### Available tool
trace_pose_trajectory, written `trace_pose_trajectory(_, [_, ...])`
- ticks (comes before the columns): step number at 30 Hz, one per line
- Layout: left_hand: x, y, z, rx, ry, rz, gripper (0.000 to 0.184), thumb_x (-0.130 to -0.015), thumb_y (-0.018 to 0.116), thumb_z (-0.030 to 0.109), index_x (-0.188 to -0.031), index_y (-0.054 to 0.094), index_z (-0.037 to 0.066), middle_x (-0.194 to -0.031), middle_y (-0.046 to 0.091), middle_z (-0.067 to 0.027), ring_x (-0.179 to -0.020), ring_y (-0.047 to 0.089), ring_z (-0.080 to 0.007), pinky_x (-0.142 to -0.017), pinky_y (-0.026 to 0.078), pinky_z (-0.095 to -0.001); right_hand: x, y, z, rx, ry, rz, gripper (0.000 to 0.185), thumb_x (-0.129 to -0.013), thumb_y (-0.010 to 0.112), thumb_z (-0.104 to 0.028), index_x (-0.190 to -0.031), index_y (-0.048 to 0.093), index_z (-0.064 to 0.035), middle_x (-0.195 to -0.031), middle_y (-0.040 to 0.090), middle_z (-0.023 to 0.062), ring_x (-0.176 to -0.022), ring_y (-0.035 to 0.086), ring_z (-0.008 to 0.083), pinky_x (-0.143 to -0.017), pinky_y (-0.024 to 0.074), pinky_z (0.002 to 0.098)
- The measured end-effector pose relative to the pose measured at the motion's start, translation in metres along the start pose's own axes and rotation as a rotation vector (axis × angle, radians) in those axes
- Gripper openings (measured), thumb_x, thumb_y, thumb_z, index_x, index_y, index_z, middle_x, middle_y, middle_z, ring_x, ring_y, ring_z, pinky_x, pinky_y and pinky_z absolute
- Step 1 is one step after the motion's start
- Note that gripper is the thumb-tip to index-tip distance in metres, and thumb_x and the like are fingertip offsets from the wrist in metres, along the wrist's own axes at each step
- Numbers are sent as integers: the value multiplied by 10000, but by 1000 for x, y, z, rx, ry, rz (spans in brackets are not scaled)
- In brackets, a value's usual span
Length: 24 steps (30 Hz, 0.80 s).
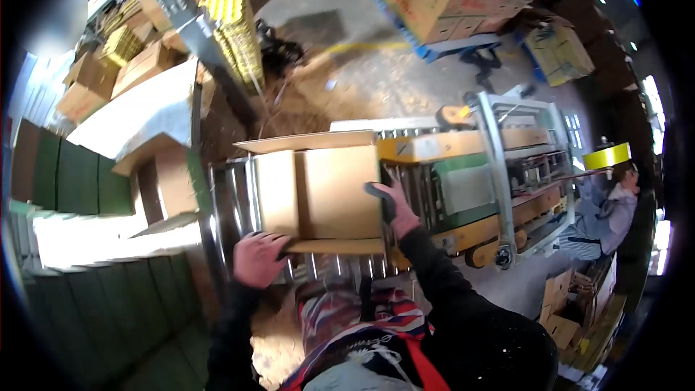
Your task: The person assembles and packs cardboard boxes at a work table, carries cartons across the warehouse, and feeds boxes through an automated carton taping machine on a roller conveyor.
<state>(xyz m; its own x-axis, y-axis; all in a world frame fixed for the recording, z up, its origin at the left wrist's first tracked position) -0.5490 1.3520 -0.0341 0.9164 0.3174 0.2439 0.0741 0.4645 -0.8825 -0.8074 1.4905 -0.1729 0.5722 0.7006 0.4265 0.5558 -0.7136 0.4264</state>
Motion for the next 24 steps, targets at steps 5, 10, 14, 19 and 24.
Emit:
trace_pose_trajectory(5, [-66,71,37,-194,50,59,626,-656,719,403,-1200,537,151,-1235,512,-82,-1194,420,-288,-978,326,-487,48,-107,2,352,-259,272,435,-757,669,-63,-1166,547,18,-1036,627,83,-907,606,165,-818,488,290])
trace_pose_trajectory(10, [-110,108,8,-185,-493,112,973,-604,792,423,-1373,310,73,-1448,234,-176,-1330,251,-338,-1047,249,-541,57,93,-156,1311,-1096,240,448,-769,606,-168,-1174,531,9,-1186,531,177,-1157,450,351,-1034,300,442])
trace_pose_trajectory(14, [-103,175,1,981,-547,286,979,-580,827,278,-1361,295,26,-1263,493,-193,-1121,528,-300,-906,460,-374,29,73,-51,1650,-1072,-38,389,-790,595,-251,-1105,574,-24,-1167,544,171,-1172,445,340,-1024,321,470])
trace_pose_trajectory(19, [-85,157,31,1151,-338,281,859,-645,787,272,-1347,371,1,-1267,492,-207,-1193,456,-336,-1013,355,-393,73,-24,-23,1765,-839,-62,326,-717,595,-175,-1010,585,-34,-1036,562,165,-1089,488,355,-1013,327,490])
trace_pose_trajectory(24, [70,-64,-99,-184,-525,1369,526,-696,665,169,-1178,543,-2,-1154,561,-167,-1093,486,-361,-997,310,-487,65,-48,-47,1787,-817,83,347,-774,543,-161,-1066,557,26,-1110,552,194,-1150,461,370,-1048,273,501])
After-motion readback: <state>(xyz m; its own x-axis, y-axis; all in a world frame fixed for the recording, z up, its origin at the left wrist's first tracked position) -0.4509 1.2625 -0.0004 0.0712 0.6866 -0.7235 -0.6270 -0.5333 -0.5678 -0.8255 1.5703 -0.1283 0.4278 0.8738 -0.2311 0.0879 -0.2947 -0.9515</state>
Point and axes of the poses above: each hand's wrist, its own x-axis away from the middle knuckle, its own y-axis out of the palm, z = x × y, the point moved 6 cm from there along -x, towards the middle knuckle
